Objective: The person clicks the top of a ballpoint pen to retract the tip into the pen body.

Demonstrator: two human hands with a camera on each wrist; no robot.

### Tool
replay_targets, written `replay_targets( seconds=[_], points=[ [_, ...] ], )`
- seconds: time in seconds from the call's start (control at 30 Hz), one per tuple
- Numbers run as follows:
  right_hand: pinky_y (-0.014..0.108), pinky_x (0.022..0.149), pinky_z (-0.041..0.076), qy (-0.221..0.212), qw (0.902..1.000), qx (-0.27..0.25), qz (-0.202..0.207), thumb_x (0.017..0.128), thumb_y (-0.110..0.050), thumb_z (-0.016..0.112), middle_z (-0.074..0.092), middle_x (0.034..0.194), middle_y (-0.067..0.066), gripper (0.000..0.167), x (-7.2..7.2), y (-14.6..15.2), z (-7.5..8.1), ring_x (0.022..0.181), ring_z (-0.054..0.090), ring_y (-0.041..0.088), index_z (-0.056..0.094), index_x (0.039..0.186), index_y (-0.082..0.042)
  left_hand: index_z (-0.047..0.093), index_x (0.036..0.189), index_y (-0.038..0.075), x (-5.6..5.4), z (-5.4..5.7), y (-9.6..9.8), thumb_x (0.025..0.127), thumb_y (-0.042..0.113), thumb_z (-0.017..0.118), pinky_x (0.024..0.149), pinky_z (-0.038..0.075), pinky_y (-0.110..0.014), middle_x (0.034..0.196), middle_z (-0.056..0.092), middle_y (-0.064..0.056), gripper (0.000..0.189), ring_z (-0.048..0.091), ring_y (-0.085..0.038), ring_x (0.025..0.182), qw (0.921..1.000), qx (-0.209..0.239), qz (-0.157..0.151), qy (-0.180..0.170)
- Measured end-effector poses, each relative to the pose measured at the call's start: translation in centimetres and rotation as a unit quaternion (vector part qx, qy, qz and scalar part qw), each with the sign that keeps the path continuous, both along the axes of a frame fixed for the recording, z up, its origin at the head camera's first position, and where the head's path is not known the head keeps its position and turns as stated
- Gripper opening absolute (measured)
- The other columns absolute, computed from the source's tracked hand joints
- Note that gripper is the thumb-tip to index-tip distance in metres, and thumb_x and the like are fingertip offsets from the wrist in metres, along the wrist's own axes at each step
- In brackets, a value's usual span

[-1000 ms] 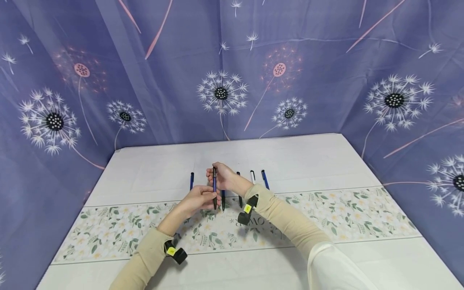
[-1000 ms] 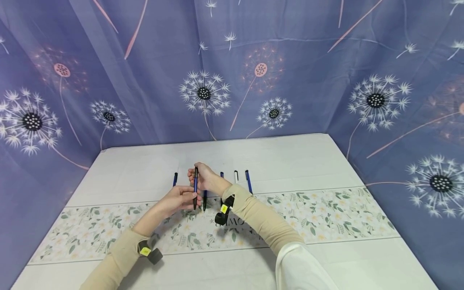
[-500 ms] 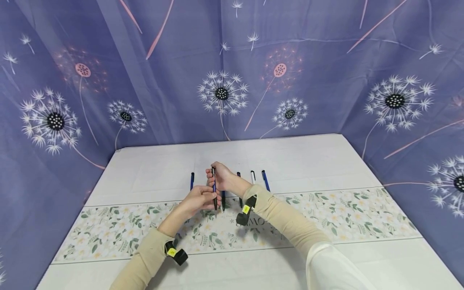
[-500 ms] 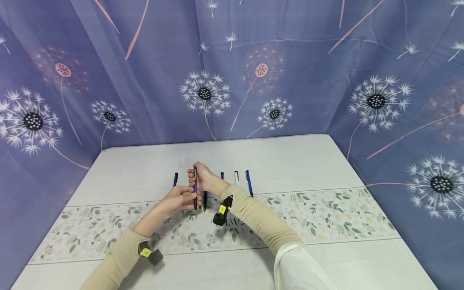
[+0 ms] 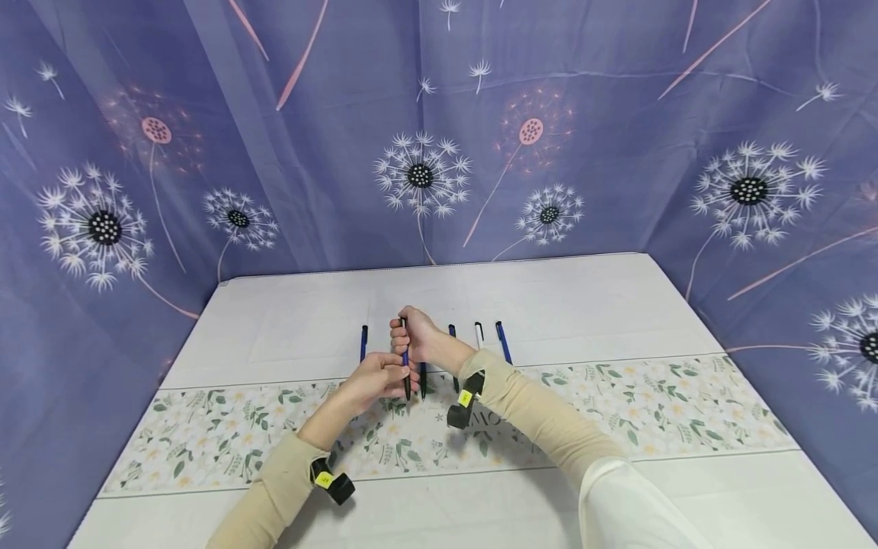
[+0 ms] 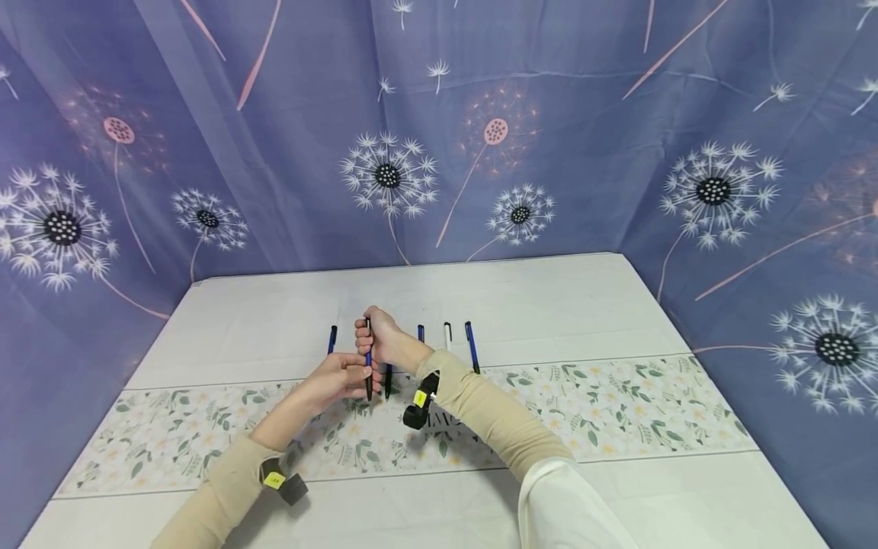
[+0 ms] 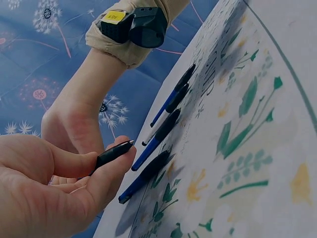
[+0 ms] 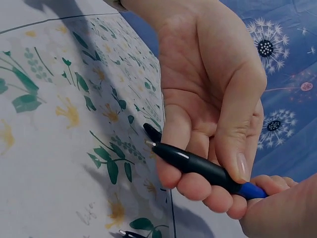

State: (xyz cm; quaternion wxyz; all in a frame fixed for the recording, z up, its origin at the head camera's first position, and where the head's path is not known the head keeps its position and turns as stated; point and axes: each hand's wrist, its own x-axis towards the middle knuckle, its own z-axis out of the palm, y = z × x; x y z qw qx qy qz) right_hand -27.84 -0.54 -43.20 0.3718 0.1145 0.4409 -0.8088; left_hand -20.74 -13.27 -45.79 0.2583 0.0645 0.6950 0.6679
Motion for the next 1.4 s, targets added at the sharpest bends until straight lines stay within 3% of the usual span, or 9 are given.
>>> replay_targets(
  seconds=[0.4,0.83,1.2,1.4],
  points=[
    [0.017,0.04,0.015,0.005,0.9998,-0.007,-0.015,0.094,-0.013,0.03,0.025,0.048,-0.01,0.028,0.32,0.17,-0.1,0.04,0.019,0.003,0.034,0.067,-0.017,0.048,0.121,-0.021,0.35,0.13,0.31,0.1,0.002,0.044,0.077,0.06,-0.027,0.089,0.068,-0.004,0.032,0.07,-0.012,0.082,0.9999,0.011,-0.006,0.003],
    [0.017,0.04,0.014,0.0,1.0,-0.002,-0.006,0.093,-0.013,0.03,0.021,0.051,-0.011,0.028,0.29,-0.08,-0.08,0.042,0.017,0.003,0.032,0.066,-0.018,0.049,0.121,-0.02,0.33,0.01,0.2,0.1,0.002,0.044,0.078,0.06,-0.029,0.09,0.068,-0.006,0.031,0.07,-0.014,0.083,0.9999,0.013,-0.001,-0.005],
    [0.017,0.04,0.016,-0.004,1.0,-0.005,0.001,0.093,-0.014,0.03,0.023,0.048,-0.011,0.031,0.09,0.14,-0.24,0.041,0.019,0.003,0.031,0.062,-0.019,0.046,0.123,-0.021,0.24,-0.1,0.02,0.101,0.004,0.044,0.077,0.059,-0.028,0.09,0.068,-0.006,0.033,0.069,-0.013,0.083,0.9994,0.029,-0.019,-0.009],
    [0.017,0.04,0.016,-0.01,0.9999,-0.004,0.005,0.097,-0.019,0.028,0.024,0.049,-0.011,0.035,-0.03,0.24,-0.44,0.042,0.018,0.003,0.031,0.062,-0.019,0.046,0.123,-0.021,0.35,-0.06,0.15,0.1,0.003,0.045,0.078,0.059,-0.028,0.09,0.068,-0.003,0.033,0.069,-0.012,0.083,0.9992,0.032,-0.017,-0.016]
  ],
)
